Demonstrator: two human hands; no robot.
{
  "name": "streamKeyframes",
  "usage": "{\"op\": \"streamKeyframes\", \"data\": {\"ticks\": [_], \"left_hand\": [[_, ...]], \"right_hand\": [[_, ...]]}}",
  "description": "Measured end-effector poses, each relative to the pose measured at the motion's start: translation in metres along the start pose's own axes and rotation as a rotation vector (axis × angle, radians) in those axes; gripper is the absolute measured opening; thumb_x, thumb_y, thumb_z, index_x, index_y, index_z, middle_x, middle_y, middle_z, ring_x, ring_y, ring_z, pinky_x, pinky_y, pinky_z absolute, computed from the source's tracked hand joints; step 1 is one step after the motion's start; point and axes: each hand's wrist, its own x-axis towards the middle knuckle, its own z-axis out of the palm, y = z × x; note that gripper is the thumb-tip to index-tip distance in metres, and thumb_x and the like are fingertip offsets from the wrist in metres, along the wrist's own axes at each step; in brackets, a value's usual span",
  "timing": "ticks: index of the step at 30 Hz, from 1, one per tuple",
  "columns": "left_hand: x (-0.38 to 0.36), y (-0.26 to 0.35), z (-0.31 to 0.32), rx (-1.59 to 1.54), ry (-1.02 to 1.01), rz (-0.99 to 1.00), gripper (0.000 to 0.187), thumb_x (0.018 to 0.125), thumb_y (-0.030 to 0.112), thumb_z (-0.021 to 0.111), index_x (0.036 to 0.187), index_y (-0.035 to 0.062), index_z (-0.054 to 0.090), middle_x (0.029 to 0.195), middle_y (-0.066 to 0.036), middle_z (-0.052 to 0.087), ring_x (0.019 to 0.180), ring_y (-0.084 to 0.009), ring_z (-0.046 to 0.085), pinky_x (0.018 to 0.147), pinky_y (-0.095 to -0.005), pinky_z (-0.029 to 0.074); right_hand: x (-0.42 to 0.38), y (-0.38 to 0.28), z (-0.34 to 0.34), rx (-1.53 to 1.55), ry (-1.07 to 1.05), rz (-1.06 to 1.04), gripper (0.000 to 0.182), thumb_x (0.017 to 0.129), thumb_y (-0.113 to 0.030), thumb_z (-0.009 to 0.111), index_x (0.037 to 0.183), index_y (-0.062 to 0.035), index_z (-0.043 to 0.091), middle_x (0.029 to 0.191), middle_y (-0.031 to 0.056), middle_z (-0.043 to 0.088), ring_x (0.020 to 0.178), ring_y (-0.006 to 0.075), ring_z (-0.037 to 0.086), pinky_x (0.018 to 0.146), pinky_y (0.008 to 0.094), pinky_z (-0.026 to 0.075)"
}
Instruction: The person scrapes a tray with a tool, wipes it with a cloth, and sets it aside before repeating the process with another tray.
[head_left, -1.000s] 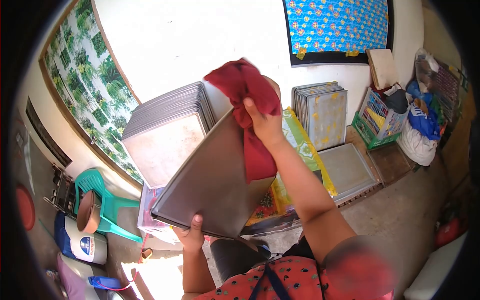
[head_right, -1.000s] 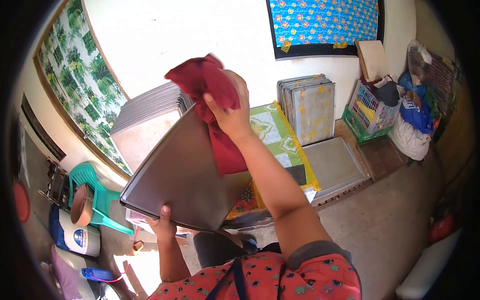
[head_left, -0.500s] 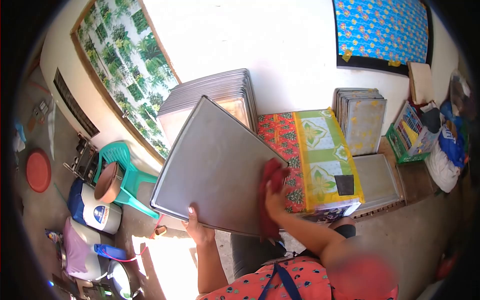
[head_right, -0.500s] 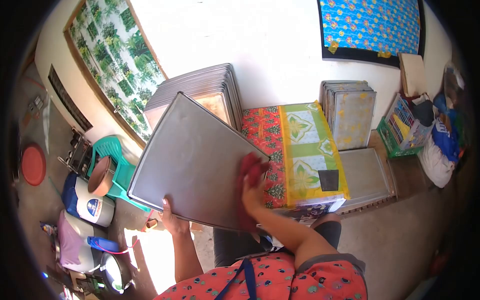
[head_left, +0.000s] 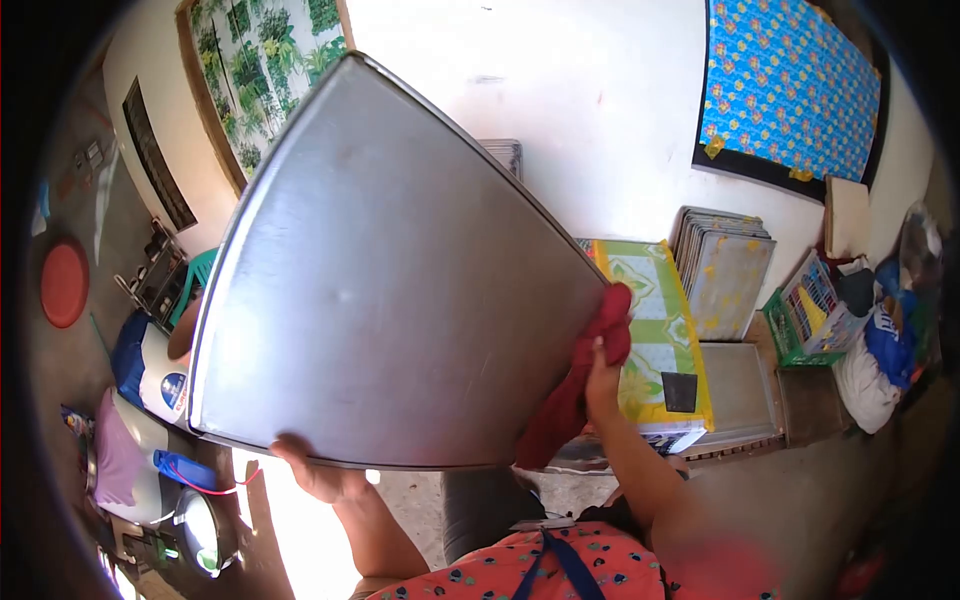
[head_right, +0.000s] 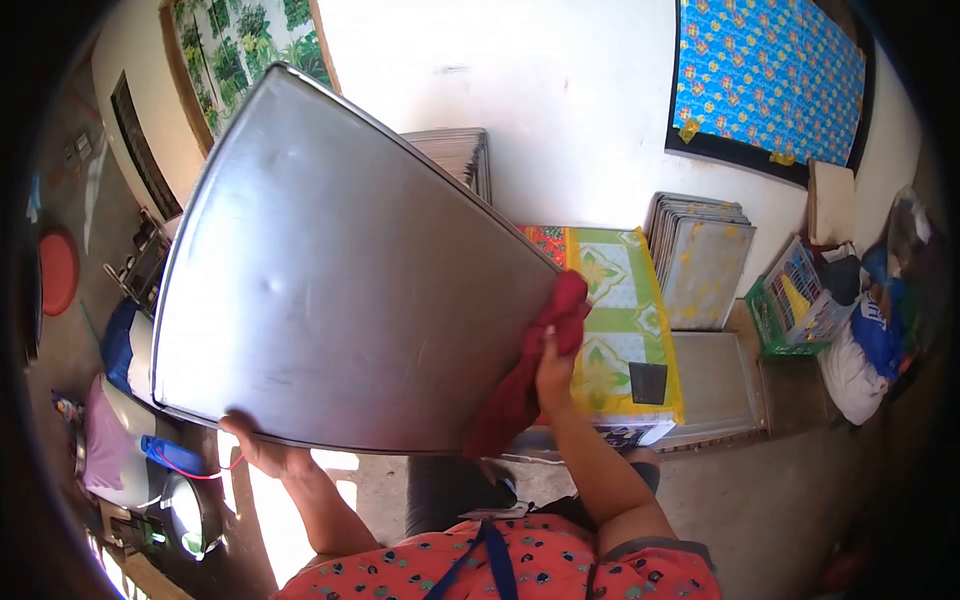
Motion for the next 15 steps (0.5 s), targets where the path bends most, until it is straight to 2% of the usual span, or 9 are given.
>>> {"op": "streamKeyframes", "data": {"ticks": [1,2,4,5,6,9,14,15], "left_hand": [[0.004,-0.002,0.006,-0.003,0.076,0.052,0.065,0.09,0.049,0.056,0.135,0.0053,0.041,0.138,-0.009,0.043,0.125,-0.0291,0.042,0.105,-0.0465,0.035],[0.007,-0.004,0.007,-0.048,0.054,0.02,0.062,0.09,0.048,0.057,0.133,0.0055,0.044,0.136,-0.009,0.046,0.123,-0.0291,0.044,0.103,-0.0466,0.037],[0.017,-0.009,0.001,-0.134,0.005,-0.039,0.056,0.09,0.045,0.058,0.129,0.0059,0.05,0.132,-0.01,0.051,0.12,-0.0289,0.049,0.101,-0.0466,0.04],[0.024,-0.015,-0.007,-0.071,0.055,0.005,0.056,0.09,0.046,0.058,0.128,0.0058,0.05,0.131,-0.009,0.052,0.116,-0.0279,0.051,0.097,-0.0439,0.043],[0.029,-0.018,-0.007,0.021,0.123,0.016,0.054,0.091,0.045,0.057,0.128,0.0056,0.051,0.13,-0.009,0.053,0.116,-0.027,0.051,0.096,-0.0429,0.043],[0.028,-0.019,-0.019,0.002,0.11,-0.062,0.05,0.093,0.041,0.055,0.127,0.0055,0.051,0.129,-0.009,0.053,0.115,-0.0269,0.051,0.096,-0.0433,0.043],[0.008,-0.023,-0.015,0.008,0.172,-0.092,0.052,0.094,0.042,0.053,0.13,0.0044,0.049,0.13,-0.01,0.053,0.117,-0.0283,0.05,0.097,-0.0437,0.041],[0.007,-0.019,0.007,0.049,0.299,-0.061,0.055,0.094,0.043,0.052,0.131,0.003,0.048,0.131,-0.011,0.052,0.117,-0.0289,0.05,0.099,-0.0444,0.04]], "right_hand": [[0.01,0.005,-0.007,0.197,-0.015,0.262,0.045,0.087,-0.035,0.062,0.117,-0.0021,0.057,0.109,0.0148,0.06,0.102,0.0263,0.056,0.091,0.0399,0.041],[0.015,0.012,-0.012,0.328,-0.036,0.363,0.045,0.087,-0.036,0.061,0.116,-0.0017,0.057,0.109,0.0147,0.06,0.102,0.0262,0.056,0.091,0.0396,0.041],[0.019,0.016,-0.017,0.543,-0.053,0.468,0.046,0.088,-0.037,0.06,0.116,-0.0008,0.057,0.109,0.0146,0.061,0.102,0.0261,0.057,0.091,0.039,0.042],[0.018,0.016,-0.018,0.621,-0.051,0.482,0.046,0.088,-0.038,0.059,0.115,-0.0004,0.057,0.109,0.0146,0.061,0.102,0.026,0.057,0.091,0.0388,0.042],[0.018,0.012,-0.019,0.68,-0.051,0.481,0.046,0.089,-0.038,0.058,0.115,0.0,0.057,0.109,0.0145,0.061,0.102,0.0259,0.057,0.091,0.0385,0.042],[0.021,-0.003,-0.029,0.796,-0.016,0.402,0.048,0.09,-0.04,0.056,0.114,0.0013,0.057,0.109,0.0144,0.061,0.101,0.0257,0.058,0.092,0.0377,0.043],[0.017,-0.032,-0.045,0.791,-0.009,0.139,0.051,0.092,-0.043,0.053,0.112,0.0035,0.058,0.109,0.0142,0.062,0.1,0.0254,0.059,0.093,0.0363,0.044],[0.021,-0.036,-0.045,0.745,-0.068,0.087,0.051,0.091,-0.039,0.057,0.115,0.0059,0.055,0.108,0.0153,0.062,0.098,0.0263,0.06,0.09,0.0357,0.045]]}}
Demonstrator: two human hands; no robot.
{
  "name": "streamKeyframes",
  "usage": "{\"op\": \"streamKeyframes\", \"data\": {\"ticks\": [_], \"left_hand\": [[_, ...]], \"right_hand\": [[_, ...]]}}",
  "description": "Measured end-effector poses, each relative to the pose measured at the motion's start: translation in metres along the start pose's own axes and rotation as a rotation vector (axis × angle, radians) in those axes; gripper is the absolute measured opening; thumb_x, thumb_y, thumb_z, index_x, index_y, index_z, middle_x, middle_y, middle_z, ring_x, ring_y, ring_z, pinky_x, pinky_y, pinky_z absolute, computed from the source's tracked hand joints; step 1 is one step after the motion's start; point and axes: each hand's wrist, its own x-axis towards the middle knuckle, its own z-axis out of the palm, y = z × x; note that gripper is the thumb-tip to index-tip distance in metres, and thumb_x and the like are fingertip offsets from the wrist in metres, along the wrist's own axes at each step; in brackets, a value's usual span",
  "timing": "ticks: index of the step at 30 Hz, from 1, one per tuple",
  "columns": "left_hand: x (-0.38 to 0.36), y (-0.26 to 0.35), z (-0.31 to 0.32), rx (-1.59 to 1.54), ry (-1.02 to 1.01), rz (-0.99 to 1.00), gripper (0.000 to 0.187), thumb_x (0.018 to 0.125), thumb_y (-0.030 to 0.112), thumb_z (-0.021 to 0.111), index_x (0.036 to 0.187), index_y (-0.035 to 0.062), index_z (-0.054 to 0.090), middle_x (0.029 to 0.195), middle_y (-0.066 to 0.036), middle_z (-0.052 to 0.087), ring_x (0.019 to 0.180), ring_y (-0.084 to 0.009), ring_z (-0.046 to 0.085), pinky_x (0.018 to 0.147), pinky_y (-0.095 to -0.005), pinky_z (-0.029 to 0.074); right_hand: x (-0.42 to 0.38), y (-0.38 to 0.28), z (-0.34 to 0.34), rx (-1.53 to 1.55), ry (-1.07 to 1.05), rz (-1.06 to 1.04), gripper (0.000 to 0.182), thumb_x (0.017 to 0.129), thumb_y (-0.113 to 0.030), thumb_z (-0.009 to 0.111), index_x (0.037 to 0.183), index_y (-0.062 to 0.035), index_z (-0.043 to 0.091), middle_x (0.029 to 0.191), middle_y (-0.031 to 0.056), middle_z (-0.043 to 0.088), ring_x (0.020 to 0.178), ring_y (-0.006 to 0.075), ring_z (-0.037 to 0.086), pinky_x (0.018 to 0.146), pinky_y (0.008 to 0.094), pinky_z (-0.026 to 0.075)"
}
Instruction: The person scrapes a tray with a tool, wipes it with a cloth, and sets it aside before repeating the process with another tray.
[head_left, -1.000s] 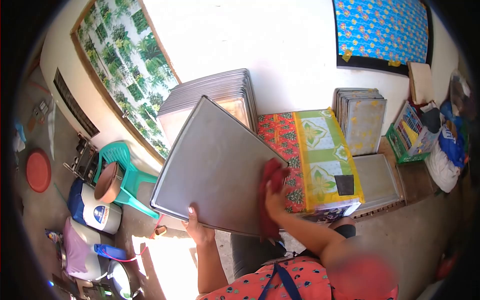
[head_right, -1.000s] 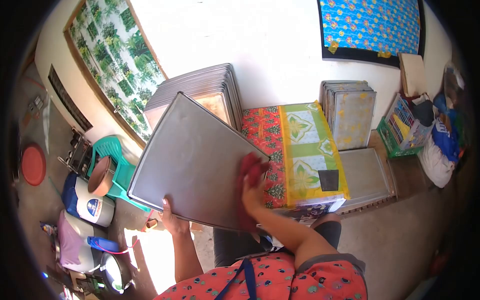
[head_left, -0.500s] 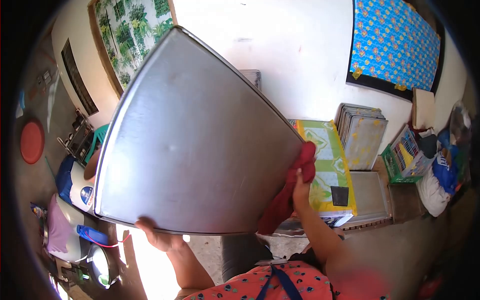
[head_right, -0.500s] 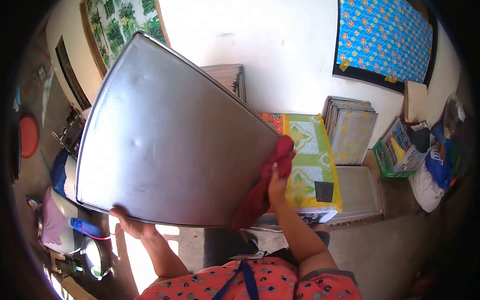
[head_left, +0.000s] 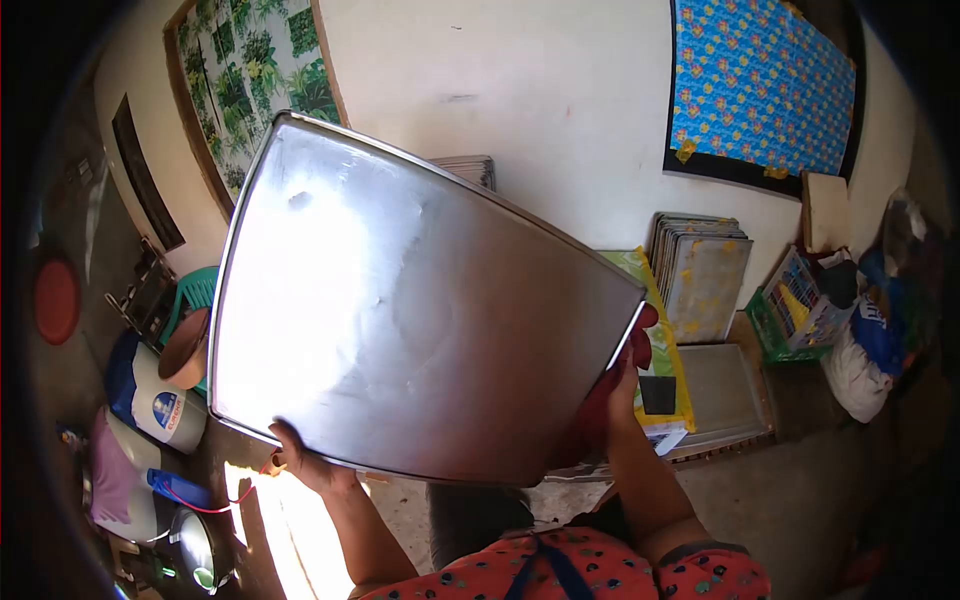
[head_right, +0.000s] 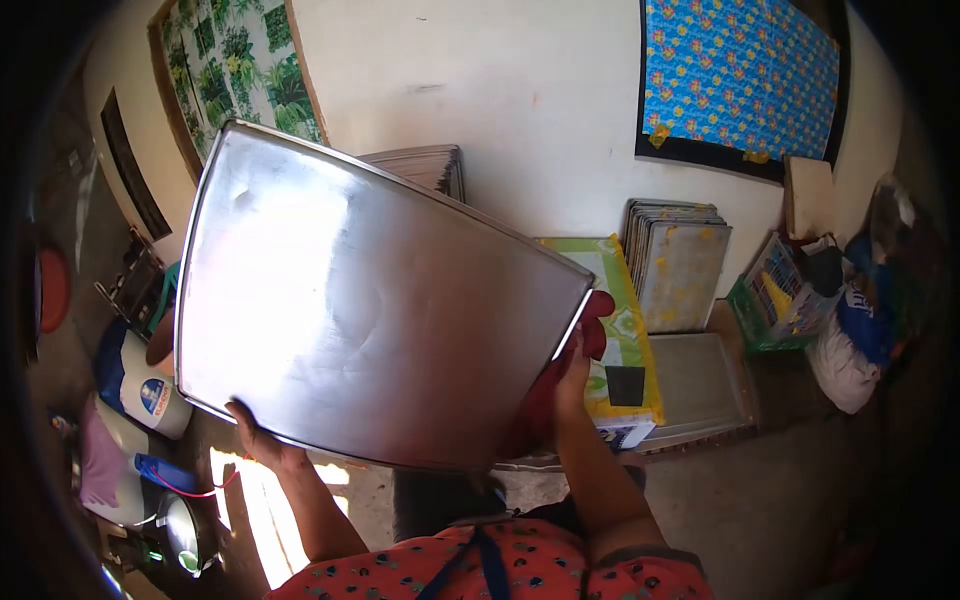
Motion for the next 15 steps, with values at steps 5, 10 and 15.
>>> {"op": "streamKeyframes", "data": {"ticks": [5,10,15], "left_hand": [[0.018,0.039,-0.02,0.21,-0.189,0.078,0.092,0.079,0.066,0.06,0.138,-0.0012,0.036,0.14,-0.014,0.04,0.123,-0.0266,0.042,0.106,-0.0401,0.034],[-0.008,0.038,0.016,0.227,-0.253,0.254,0.049,0.093,0.038,0.056,0.128,0.0051,0.049,0.131,-0.012,0.05,0.118,-0.0299,0.048,0.099,-0.0496,0.039],[-0.021,0.011,0.027,0.337,-0.405,0.542,0.038,0.093,0.029,0.057,0.121,0.0031,0.053,0.114,-0.019,0.06,0.084,-0.0324,0.062,0.067,-0.0398,0.052]], "right_hand": [[0.017,0.005,-0.01,-1.233,-0.036,-0.502,0.059,0.087,-0.031,0.066,0.131,0.0018,0.044,0.115,0.0245,0.057,0.11,0.031,0.055,0.098,0.0387,0.04],[0.018,-0.009,0.009,-1.297,-0.367,-0.165,0.066,0.087,-0.041,0.063,0.136,-0.0031,0.039,0.122,0.0183,0.054,0.107,0.0385,0.054,0.093,0.0428,0.044],[-0.014,-0.041,0.066,-0.185,-0.743,0.939,0.076,0.09,-0.067,0.036,0.13,-0.0036,0.048,0.123,0.0162,0.058,0.11,0.0331,0.058,0.082,0.0469,0.052]]}}
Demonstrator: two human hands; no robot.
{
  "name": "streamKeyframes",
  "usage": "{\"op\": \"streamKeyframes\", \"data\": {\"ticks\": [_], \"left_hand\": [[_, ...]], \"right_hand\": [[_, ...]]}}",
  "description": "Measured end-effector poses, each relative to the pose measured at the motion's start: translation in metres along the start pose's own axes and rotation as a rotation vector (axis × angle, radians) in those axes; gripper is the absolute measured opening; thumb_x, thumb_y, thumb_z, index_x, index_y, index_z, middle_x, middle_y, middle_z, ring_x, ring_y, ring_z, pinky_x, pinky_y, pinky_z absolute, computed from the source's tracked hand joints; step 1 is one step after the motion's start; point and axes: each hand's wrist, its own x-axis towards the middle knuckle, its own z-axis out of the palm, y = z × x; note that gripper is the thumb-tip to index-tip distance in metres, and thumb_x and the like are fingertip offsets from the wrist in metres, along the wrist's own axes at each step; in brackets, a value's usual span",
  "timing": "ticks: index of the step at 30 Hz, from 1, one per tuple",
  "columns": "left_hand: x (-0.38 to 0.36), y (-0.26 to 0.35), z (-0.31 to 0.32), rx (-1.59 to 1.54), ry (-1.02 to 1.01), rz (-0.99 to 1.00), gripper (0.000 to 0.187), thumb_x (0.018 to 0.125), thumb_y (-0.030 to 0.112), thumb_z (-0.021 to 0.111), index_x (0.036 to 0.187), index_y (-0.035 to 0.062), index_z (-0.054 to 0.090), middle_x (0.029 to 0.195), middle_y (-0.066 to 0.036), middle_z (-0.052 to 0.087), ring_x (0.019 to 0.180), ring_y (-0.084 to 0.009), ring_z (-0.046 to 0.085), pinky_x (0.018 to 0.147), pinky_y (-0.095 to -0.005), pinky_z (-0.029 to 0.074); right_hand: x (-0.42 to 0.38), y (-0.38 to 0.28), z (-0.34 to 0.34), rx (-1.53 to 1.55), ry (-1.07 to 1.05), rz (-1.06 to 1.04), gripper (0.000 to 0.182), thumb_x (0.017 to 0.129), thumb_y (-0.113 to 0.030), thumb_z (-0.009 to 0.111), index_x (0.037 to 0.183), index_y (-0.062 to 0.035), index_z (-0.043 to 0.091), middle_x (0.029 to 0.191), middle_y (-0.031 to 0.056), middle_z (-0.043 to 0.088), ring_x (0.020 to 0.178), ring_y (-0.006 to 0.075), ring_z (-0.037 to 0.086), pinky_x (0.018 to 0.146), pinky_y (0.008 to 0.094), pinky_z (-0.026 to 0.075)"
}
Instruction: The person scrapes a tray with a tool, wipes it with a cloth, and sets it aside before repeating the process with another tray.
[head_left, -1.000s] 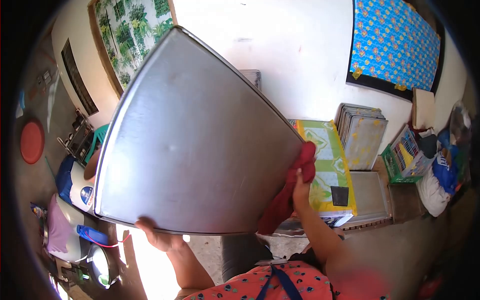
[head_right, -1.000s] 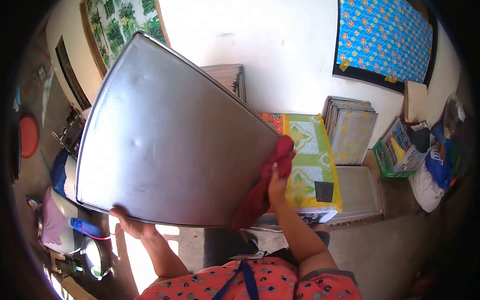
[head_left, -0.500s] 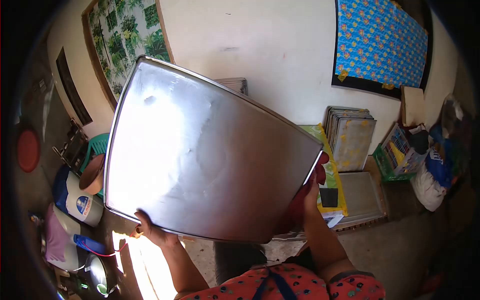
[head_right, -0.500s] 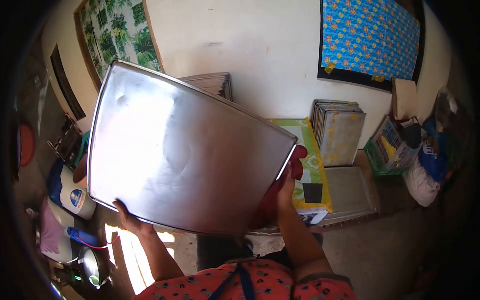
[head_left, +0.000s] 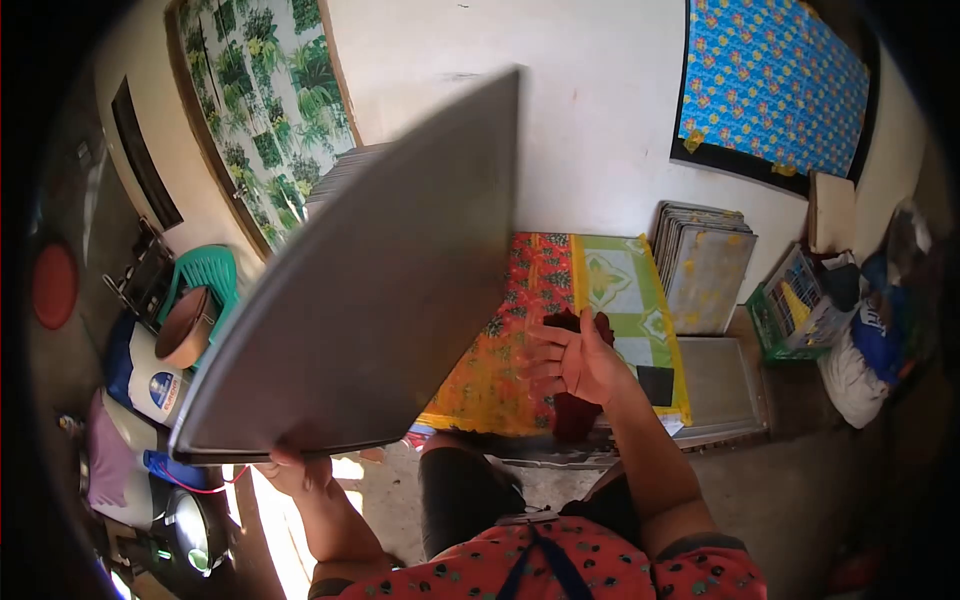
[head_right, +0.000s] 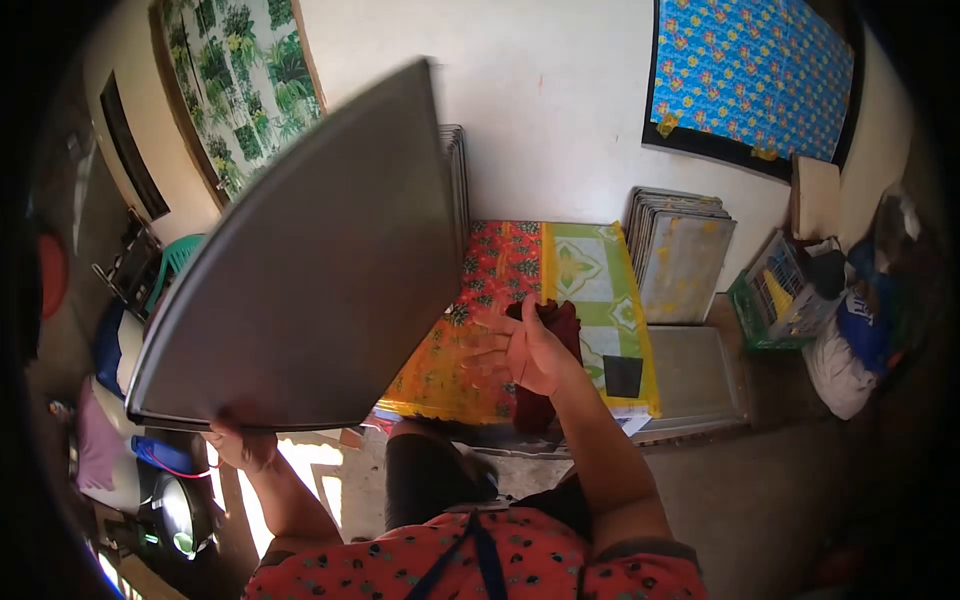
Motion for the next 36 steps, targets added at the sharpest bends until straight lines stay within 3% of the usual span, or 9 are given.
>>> {"op": "streamKeyframes", "data": {"ticks": [5,11,16,18,20,22,30,32,36], "left_hand": [[0.036,0.008,0.044,-0.121,-0.964,-0.057,0.029,0.088,0.021,0.061,0.112,0.0044,0.058,0.104,-0.019,0.066,0.087,-0.0385,0.066,0.07,-0.0445,0.056],[0.081,-0.002,0.052,-0.191,-1.634,0.112,0.026,0.086,0.017,0.065,0.109,0.0058,0.061,0.103,-0.019,0.068,0.091,-0.0394,0.067,0.074,-0.0424,0.056],[0.056,-0.028,0.007,-0.06,-1.323,-0.042,0.044,0.089,0.037,0.055,0.12,0.0057,0.057,0.114,-0.016,0.063,0.107,-0.0339,0.06,0.101,-0.0485,0.039],[0.015,-0.054,0.001,-0.179,-0.877,-0.361,0.061,0.091,0.053,0.046,0.129,0.0057,0.051,0.13,-0.014,0.052,0.12,-0.0319,0.05,0.108,-0.049,0.028],[-0.045,-0.052,0.009,-0.161,-0.214,-0.762,0.066,0.091,0.05,0.048,0.139,0.0062,0.04,0.145,-0.013,0.036,0.132,-0.0298,0.037,0.112,-0.0481,0.021],[-0.053,-0.062,-0.021,-0.061,-0.473,-1.041,0.072,0.091,0.046,0.05,0.146,0.0065,0.028,0.154,-0.01,0.015,0.138,-0.0265,0.024,0.113,-0.0438,0.018],[-0.132,-0.161,-0.05,0.487,-0.261,-1.077,0.035,0.099,0.025,0.046,0.122,-0.0003,0.05,0.101,-0.002,0.061,0.095,-0.011,0.053,0.088,-0.0313,0.044],[-0.153,-0.184,-0.055,0.529,-0.285,-0.952,0.03,0.095,0.021,0.049,0.115,-0.0008,0.054,0.093,-0.019,0.062,0.087,-0.0298,0.059,0.084,-0.0388,0.045],[-0.209,-0.211,-0.094,1.078,-0.949,-0.555,0.034,0.089,0.022,0.053,0.118,0.0035,0.053,0.118,-0.025,0.054,0.109,-0.0431,0.052,0.093,-0.0459,0.042]], "right_hand": [[-0.02,-0.005,0.005,0.376,-0.115,-0.098,0.08,0.086,-0.069,0.041,0.126,-0.0002,0.051,0.124,0.0151,0.059,0.108,0.0308,0.06,0.083,0.048,0.052],[-0.059,-0.023,-0.05,0.726,-0.098,0.583,0.054,0.085,-0.026,0.047,0.127,0.0065,0.047,0.112,0.0291,0.061,0.097,0.0421,0.063,0.093,0.0499,0.048],[-0.077,-0.039,-0.009,0.602,0.07,0.313,0.056,0.08,-0.02,0.047,0.128,0.0085,0.045,0.116,0.0314,0.058,0.104,0.0439,0.06,0.096,0.0524,0.045],[-0.09,-0.065,-0.001,0.43,0.15,0.317,0.055,0.076,-0.016,0.049,0.125,0.008,0.048,0.111,0.0273,0.062,0.103,0.0383,0.062,0.093,0.0473,0.048],[-0.104,-0.06,-0.004,-0.13,0.439,-0.278,0.054,0.074,-0.014,0.052,0.123,0.0064,0.05,0.104,0.0207,0.063,0.098,0.0305,0.062,0.088,0.0399,0.05],[-0.086,-0.059,0.058,-0.249,0.593,-0.571,0.051,0.072,-0.012,0.053,0.121,0.0048,0.052,0.098,0.0145,0.063,0.094,0.0235,0.062,0.084,0.0328,0.05],[0.022,-0.095,0.129,-1.194,0.567,-0.453,0.03,0.09,-0.014,0.061,0.115,0.0021,0.058,0.096,0.003,0.062,0.087,0.0086,0.054,0.079,0.0232,0.043],[0.07,-0.1,0.131,-1.518,0.55,-0.398,0.024,0.092,-0.023,0.059,0.095,0.0004,0.061,0.074,-0.0059,0.052,0.07,0.0059,0.041,0.064,0.0225,0.037],[0.164,-0.085,0.151,-2.012,0.156,-0.485,0.022,0.088,-0.019,0.062,0.087,0.0025,0.054,0.065,0.018,0.051,0.056,0.0225,0.044,0.056,0.0351,0.041]]}}
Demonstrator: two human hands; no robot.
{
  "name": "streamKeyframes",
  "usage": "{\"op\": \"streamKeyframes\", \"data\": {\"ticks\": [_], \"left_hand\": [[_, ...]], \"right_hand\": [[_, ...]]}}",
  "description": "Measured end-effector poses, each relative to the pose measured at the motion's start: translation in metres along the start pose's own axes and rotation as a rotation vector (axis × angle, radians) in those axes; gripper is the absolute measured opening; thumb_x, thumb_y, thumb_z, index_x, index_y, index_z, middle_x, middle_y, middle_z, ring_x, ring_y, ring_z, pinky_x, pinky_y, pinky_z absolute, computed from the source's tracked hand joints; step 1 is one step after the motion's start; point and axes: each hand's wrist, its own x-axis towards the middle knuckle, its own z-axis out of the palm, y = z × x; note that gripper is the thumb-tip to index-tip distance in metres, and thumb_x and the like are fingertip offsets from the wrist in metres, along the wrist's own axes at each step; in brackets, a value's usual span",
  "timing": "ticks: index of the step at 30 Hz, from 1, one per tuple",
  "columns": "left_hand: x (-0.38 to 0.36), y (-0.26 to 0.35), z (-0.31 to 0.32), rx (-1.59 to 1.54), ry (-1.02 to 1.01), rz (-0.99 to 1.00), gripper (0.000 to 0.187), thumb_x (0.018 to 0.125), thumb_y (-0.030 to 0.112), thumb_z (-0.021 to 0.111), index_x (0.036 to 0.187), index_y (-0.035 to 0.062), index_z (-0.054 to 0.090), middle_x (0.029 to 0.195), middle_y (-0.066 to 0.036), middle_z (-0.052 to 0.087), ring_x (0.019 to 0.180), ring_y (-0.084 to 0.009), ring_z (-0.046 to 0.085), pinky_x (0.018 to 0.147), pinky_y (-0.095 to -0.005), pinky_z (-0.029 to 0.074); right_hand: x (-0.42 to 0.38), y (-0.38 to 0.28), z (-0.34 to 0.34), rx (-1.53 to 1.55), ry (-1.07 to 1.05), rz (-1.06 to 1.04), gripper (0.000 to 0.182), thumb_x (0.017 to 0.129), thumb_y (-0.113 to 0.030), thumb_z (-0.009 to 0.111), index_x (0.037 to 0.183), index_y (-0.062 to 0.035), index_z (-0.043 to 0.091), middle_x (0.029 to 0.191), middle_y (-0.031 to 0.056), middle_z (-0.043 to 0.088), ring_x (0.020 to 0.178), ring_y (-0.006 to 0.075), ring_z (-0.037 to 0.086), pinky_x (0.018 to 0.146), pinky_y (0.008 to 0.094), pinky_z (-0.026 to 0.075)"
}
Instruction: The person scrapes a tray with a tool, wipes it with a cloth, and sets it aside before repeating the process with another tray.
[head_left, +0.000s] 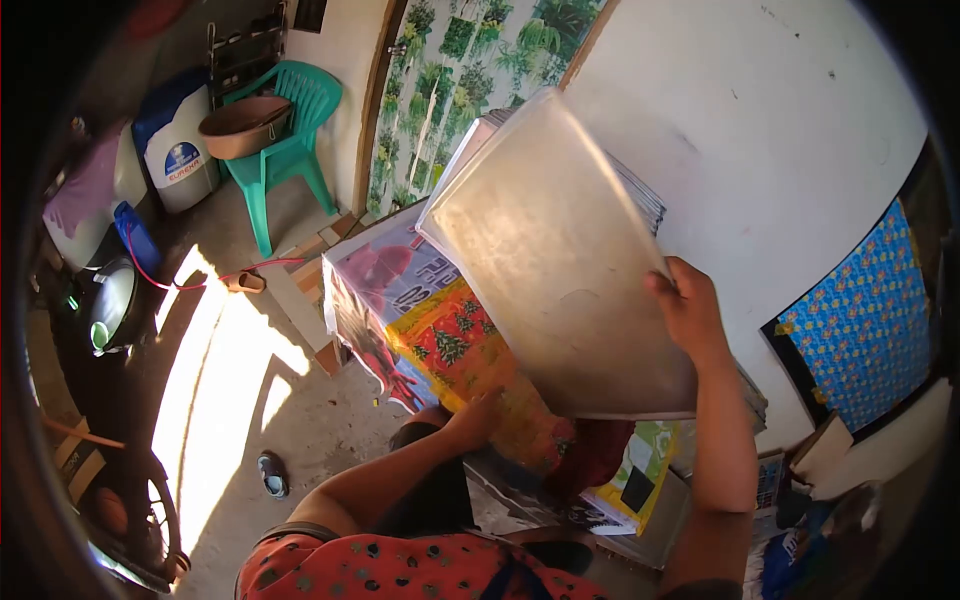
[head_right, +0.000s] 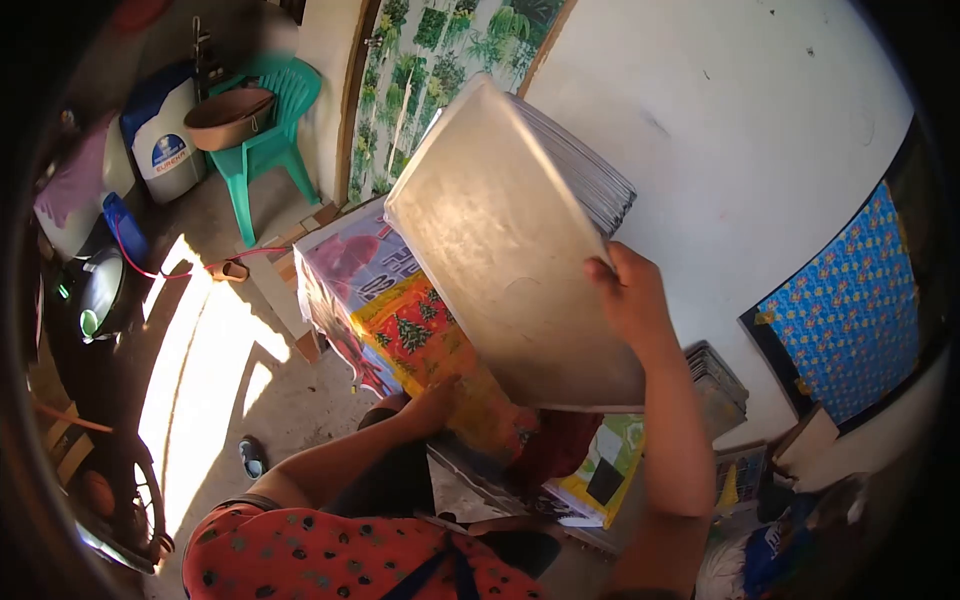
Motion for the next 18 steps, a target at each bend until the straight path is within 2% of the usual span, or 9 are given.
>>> {"op": "streamKeyframes", "data": {"ticks": [1,3,5,8,11,13,18], "left_hand": [[-0.012,-0.004,-0.001,0.37,-0.097,0.201,0.04,0.088,0.024,0.054,0.124,0.0067,0.051,0.124,-0.024,0.051,0.116,-0.0418,0.049,0.095,-0.048,0.04],[-0.049,0.022,-0.042,0.121,-0.208,-0.161,0.047,0.085,0.029,0.056,0.129,0.0127,0.048,0.133,-0.019,0.046,0.128,-0.0389,0.039,0.098,-0.0582,0.035],[-0.091,0.001,-0.025,0.321,-0.091,-0.209,0.048,0.088,0.037,0.053,0.132,0.0188,0.047,0.143,-0.015,0.036,0.132,-0.0444,0.03,0.097,-0.0691,0.029],[-0.124,0.006,-0.052,0.229,-0.314,-0.489,0.052,0.09,0.046,0.047,0.138,0.0283,0.041,0.152,-0.013,0.023,0.136,-0.0455,0.022,0.101,-0.0703,0.024],[-0.122,-0.007,-0.057,0.051,-0.348,-0.548,0.056,0.089,0.054,0.045,0.14,0.0312,0.038,0.155,-0.014,0.015,0.136,-0.0541,0.013,0.099,-0.0727,0.024],[-0.119,-0.01,-0.06,0.052,-0.344,-0.558,0.056,0.088,0.055,0.045,0.139,0.031,0.039,0.155,-0.014,0.015,0.136,-0.0537,0.014,0.099,-0.0726,0.024],[-0.116,-0.016,-0.062,0.023,-0.325,-0.562,0.055,0.087,0.054,0.048,0.137,0.0318,0.042,0.154,-0.014,0.017,0.136,-0.0524,0.016,0.1,-0.0712,0.023]], "right_hand": [[0.02,-0.005,0.013,-0.126,-0.039,-0.026,0.025,0.087,-0.019,0.062,0.084,0.0032,0.052,0.068,0.0227,0.052,0.058,0.0329,0.047,0.058,0.0385,0.042],[0.056,-0.006,0.04,-0.134,-0.119,-0.019,0.027,0.087,-0.021,0.063,0.083,0.0033,0.051,0.068,0.0233,0.053,0.06,0.0362,0.049,0.059,0.041,0.042],[0.089,0.001,0.065,-0.146,-0.176,-0.008,0.027,0.087,-0.022,0.064,0.086,0.0029,0.053,0.071,0.0236,0.055,0.063,0.038,0.053,0.061,0.0428,0.042],[0.132,0.022,0.104,-0.188,-0.21,0.021,0.028,0.087,-0.025,0.064,0.094,0.0013,0.058,0.079,0.0234,0.06,0.074,0.0383,0.058,0.067,0.0439,0.044],[0.163,0.054,0.142,-0.246,-0.168,0.017,0.032,0.088,-0.028,0.063,0.105,-0.0011,0.061,0.092,0.0222,0.064,0.088,0.0385,0.061,0.075,0.0443,0.046],[0.177,0.065,0.158,-0.283,-0.1,-0.002,0.036,0.088,-0.03,0.061,0.112,-0.0028,0.06,0.101,0.0207,0.065,0.097,0.0382,0.06,0.081,0.0448,0.047],[0.196,0.074,0.166,-0.381,-0.134,0.144,0.039,0.09,-0.032,0.058,0.119,-0.0052,0.057,0.11,0.0175,0.063,0.104,0.037,0.059,0.083,0.0468,0.047]]}}
